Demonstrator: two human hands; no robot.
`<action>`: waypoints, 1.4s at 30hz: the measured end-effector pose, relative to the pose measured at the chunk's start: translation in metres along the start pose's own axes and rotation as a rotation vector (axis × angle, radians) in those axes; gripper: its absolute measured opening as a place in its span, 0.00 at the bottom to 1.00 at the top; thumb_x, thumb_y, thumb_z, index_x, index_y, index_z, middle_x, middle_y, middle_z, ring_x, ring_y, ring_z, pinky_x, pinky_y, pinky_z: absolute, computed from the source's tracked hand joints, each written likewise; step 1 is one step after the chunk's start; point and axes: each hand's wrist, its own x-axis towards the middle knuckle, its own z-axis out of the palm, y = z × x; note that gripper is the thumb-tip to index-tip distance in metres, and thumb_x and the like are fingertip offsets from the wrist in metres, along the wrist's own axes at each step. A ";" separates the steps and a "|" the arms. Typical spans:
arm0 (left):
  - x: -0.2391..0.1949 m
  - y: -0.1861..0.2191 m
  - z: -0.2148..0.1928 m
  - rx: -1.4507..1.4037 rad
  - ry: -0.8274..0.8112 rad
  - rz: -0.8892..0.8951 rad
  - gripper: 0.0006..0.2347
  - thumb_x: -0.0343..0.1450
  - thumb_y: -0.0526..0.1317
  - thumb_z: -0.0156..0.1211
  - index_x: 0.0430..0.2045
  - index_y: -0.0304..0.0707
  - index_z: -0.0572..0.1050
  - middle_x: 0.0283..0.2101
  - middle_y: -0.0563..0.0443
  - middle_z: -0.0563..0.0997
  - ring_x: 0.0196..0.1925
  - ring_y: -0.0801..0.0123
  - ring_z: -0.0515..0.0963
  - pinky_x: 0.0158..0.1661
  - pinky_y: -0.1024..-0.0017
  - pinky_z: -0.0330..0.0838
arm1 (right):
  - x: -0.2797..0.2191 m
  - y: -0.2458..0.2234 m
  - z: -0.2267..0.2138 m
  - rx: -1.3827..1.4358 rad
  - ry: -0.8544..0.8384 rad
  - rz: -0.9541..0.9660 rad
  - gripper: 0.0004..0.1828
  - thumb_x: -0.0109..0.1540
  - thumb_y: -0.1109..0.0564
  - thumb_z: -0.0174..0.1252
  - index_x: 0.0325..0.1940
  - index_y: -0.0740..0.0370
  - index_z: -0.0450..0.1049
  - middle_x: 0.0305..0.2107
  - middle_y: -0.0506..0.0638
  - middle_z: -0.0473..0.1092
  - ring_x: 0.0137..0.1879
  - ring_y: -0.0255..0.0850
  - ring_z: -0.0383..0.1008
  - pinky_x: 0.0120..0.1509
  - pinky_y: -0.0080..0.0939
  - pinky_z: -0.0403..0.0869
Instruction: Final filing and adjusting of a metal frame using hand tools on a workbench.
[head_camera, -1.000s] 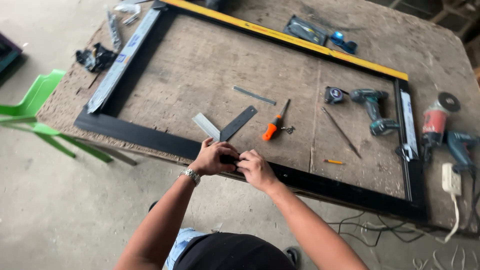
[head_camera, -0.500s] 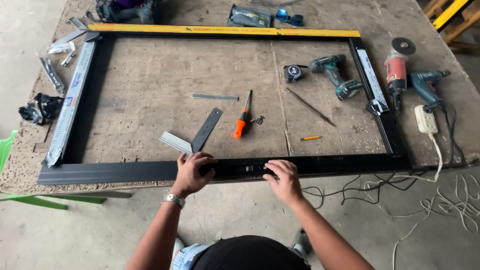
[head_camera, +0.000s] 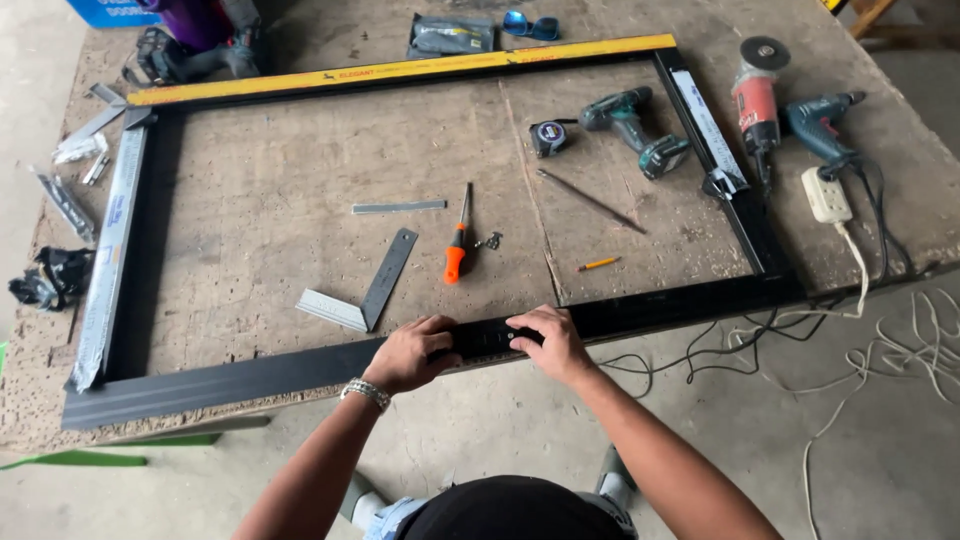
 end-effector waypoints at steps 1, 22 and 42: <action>0.000 -0.004 -0.004 -0.008 0.053 0.056 0.10 0.68 0.51 0.67 0.25 0.50 0.76 0.44 0.56 0.79 0.40 0.58 0.83 0.37 0.64 0.76 | 0.001 0.001 0.000 0.011 0.015 -0.010 0.16 0.51 0.52 0.75 0.43 0.47 0.83 0.33 0.41 0.81 0.44 0.44 0.79 0.54 0.44 0.73; 0.007 0.016 0.001 0.147 -0.059 0.114 0.09 0.73 0.44 0.53 0.39 0.51 0.81 0.53 0.55 0.78 0.55 0.58 0.78 0.46 0.62 0.72 | -0.006 0.001 0.004 -0.015 0.042 0.029 0.27 0.52 0.49 0.74 0.56 0.41 0.80 0.34 0.37 0.81 0.43 0.38 0.79 0.56 0.42 0.72; -0.013 -0.009 0.002 -0.086 -0.039 -0.100 0.09 0.66 0.49 0.70 0.30 0.49 0.80 0.53 0.56 0.81 0.46 0.51 0.84 0.43 0.60 0.80 | 0.006 -0.021 -0.019 0.259 -0.051 0.191 0.19 0.61 0.69 0.58 0.54 0.56 0.81 0.35 0.53 0.82 0.46 0.52 0.80 0.58 0.50 0.74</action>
